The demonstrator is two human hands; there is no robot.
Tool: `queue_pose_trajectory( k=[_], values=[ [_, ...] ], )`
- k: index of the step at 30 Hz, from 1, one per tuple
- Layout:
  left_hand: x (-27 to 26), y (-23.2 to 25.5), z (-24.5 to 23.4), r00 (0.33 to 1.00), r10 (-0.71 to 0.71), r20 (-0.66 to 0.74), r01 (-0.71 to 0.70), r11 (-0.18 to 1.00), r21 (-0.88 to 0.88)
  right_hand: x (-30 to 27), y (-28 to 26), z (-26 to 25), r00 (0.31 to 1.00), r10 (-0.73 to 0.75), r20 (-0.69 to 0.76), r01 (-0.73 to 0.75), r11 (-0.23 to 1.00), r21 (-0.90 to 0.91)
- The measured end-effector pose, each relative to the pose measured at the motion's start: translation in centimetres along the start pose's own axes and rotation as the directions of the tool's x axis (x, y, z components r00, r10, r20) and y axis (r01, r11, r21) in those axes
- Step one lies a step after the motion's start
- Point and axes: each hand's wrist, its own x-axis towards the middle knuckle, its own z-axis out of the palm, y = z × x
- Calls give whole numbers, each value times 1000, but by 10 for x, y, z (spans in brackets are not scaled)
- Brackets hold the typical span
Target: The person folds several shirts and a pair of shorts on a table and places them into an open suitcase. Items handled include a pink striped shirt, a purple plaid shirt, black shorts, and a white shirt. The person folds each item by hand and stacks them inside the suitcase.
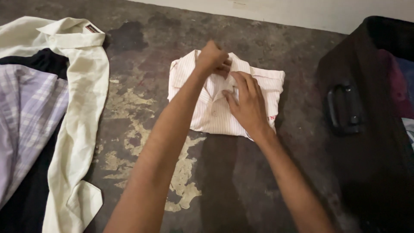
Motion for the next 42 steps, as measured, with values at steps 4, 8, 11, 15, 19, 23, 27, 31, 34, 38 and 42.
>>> queue_pose_trajectory(
  k=[4,8,11,15,19,23,27,31,34,38,42],
  values=[
    [-13,17,-9,997,-62,39,54,983,174,-9,7,12,996,93,-15,-92,995,50],
    [-20,21,5,999,25,48,-47,834,549,-16,13,19,982,185,-17,-186,981,-61],
    [1,7,20,987,163,0,-121,731,672,-18,15,19,980,191,-48,-193,980,-47],
    [52,-19,22,967,250,-54,-154,738,657,-17,17,17,994,71,-77,-77,994,-73],
    [68,-52,7,949,306,-80,-190,753,630,-16,14,21,995,57,83,-45,990,-136],
    [57,-52,-6,983,182,35,-185,955,233,-16,11,21,983,112,146,-91,986,-142],
    [39,-31,-8,989,78,122,-84,996,39,-18,7,17,982,97,161,-74,987,-145],
    [24,-19,0,999,13,37,-23,954,300,-23,2,9,981,56,187,-29,989,-142],
    [23,-24,8,981,195,-1,-176,889,422,-27,0,4,971,61,231,-30,990,-137],
    [39,-35,18,949,285,-134,-221,907,359,-29,2,3,971,7,239,33,986,-164],
    [45,-43,13,787,611,-81,-489,699,522,-27,5,8,948,63,313,-3,982,-189]
  ],
)
